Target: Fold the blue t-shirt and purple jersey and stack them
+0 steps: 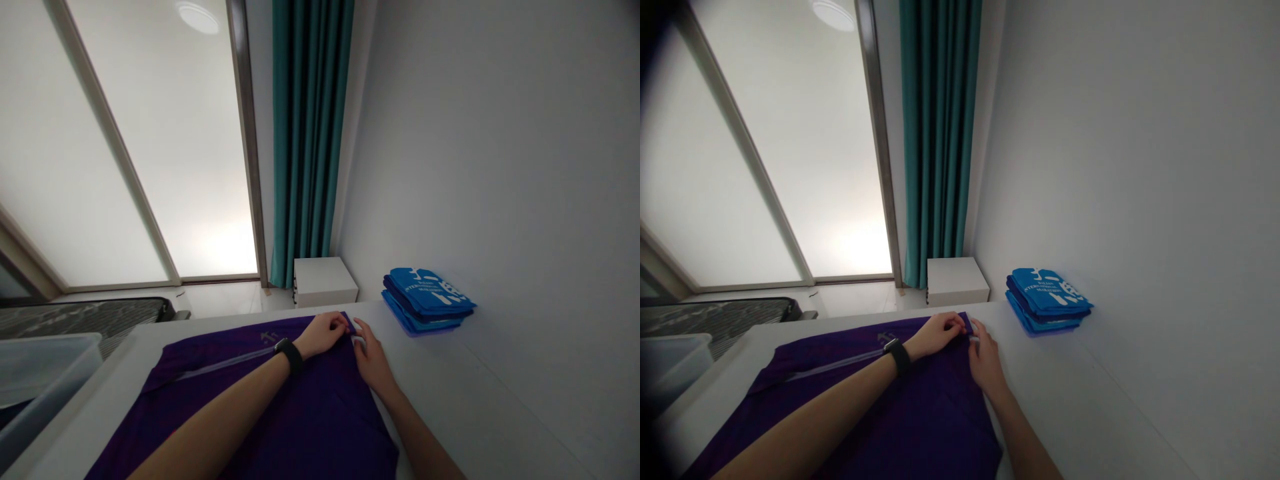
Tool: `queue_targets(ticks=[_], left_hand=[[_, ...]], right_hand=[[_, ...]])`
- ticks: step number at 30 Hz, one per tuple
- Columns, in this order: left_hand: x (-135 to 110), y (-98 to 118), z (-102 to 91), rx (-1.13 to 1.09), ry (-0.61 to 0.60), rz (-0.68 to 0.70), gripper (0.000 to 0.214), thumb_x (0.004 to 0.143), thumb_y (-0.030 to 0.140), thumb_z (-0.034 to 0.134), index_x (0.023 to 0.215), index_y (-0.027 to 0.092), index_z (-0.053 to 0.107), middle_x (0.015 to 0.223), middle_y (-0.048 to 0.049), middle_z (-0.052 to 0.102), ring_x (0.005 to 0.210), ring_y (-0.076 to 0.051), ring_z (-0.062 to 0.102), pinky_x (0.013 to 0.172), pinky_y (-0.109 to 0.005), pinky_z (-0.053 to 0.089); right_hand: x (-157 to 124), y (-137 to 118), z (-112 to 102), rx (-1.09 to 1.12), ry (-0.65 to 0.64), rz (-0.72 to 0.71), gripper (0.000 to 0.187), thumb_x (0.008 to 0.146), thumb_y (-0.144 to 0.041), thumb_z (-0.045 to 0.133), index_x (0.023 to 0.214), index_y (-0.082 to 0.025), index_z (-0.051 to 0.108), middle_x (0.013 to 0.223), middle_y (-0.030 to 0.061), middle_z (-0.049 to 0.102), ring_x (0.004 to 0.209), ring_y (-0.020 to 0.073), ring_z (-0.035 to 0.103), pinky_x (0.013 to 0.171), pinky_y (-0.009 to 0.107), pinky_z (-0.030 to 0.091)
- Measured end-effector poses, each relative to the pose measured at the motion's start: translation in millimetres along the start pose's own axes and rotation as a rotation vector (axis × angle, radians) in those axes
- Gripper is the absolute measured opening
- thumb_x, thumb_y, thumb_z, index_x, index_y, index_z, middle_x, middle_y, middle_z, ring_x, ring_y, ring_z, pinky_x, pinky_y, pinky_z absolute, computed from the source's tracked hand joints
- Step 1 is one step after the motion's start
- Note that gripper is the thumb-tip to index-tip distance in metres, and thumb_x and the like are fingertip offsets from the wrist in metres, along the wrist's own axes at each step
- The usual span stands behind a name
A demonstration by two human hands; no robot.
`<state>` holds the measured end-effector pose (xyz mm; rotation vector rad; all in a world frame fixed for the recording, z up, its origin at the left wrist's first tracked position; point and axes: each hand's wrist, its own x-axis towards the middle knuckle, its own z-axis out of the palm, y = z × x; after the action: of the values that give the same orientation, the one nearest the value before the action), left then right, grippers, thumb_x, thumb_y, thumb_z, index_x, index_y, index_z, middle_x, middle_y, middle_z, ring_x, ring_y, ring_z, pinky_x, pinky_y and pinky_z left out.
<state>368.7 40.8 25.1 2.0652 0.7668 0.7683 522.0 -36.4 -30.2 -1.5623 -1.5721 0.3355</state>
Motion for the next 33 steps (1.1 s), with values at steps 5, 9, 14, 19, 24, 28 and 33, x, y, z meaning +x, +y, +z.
queue_targets(ticks=[5,9,14,19,24,28,33], left_hand=[[-22,0,-41.3,0.069,0.055,-0.025,0.022,0.087,0.028,0.049,0.087,0.017,0.068,0.083,-0.0046,0.072,0.074,-0.018,0.064,0.070,-0.029,0.047],[-62,-10,-91.0,0.217,0.159,-0.119,0.024,0.087,0.033,0.048,0.089,0.018,0.067,0.076,-0.0021,0.068,0.068,-0.018,0.060,0.065,-0.029,0.044],[-142,-26,-153.1,0.385,0.284,-0.251,0.027,0.087,0.037,0.044,0.088,0.018,0.064,0.072,-0.0016,0.066,0.067,-0.019,0.059,0.065,-0.030,0.043],[-229,-43,-193.7,0.490,0.421,-0.373,0.025,0.084,0.038,0.045,0.082,0.020,0.063,0.072,-0.0020,0.066,0.067,-0.021,0.060,0.064,-0.031,0.045],[-283,-53,-201.7,0.503,0.529,-0.466,0.029,0.086,0.041,0.043,0.085,0.020,0.063,0.073,-0.0026,0.066,0.068,-0.021,0.061,0.064,-0.032,0.046],[-290,-55,-196.2,0.549,0.494,-0.484,0.027,0.086,0.040,0.048,0.096,0.021,0.064,0.079,-0.0035,0.067,0.074,-0.022,0.062,0.069,-0.033,0.047],[-287,-59,-192.0,0.680,0.415,-0.480,0.028,0.082,0.031,0.057,0.108,0.023,0.065,0.095,-0.0049,0.066,0.092,-0.025,0.062,0.084,-0.038,0.043]], right_hand=[[1,-1,-2,-0.059,-0.020,0.006,0.037,0.086,-0.025,0.039,0.115,-0.021,0.062,0.111,0.0089,0.069,0.106,0.0239,0.063,0.098,0.044,0.045],[1,-1,-2,-0.063,-0.029,0.011,0.033,0.086,-0.028,0.040,0.107,-0.022,0.065,0.104,0.0078,0.071,0.101,0.0241,0.065,0.096,0.044,0.047],[2,4,0,-0.062,-0.024,0.001,0.033,0.085,-0.034,0.040,0.103,-0.022,0.065,0.102,0.0078,0.072,0.099,0.0243,0.066,0.095,0.044,0.048],[3,10,1,-0.082,-0.035,-0.004,0.034,0.082,-0.038,0.042,0.101,-0.022,0.065,0.099,0.0082,0.073,0.097,0.0251,0.067,0.094,0.044,0.049],[4,18,3,-0.131,-0.060,0.018,0.039,0.079,-0.043,0.043,0.103,-0.023,0.066,0.100,0.0083,0.073,0.098,0.0269,0.067,0.095,0.045,0.048],[5,26,4,-0.163,-0.083,0.061,0.043,0.077,-0.048,0.042,0.103,-0.024,0.066,0.101,0.0079,0.073,0.099,0.0284,0.067,0.093,0.045,0.049],[7,34,4,-0.170,-0.095,0.080,0.046,0.076,-0.050,0.042,0.104,-0.024,0.066,0.103,0.0083,0.073,0.100,0.0296,0.067,0.092,0.045,0.049]])
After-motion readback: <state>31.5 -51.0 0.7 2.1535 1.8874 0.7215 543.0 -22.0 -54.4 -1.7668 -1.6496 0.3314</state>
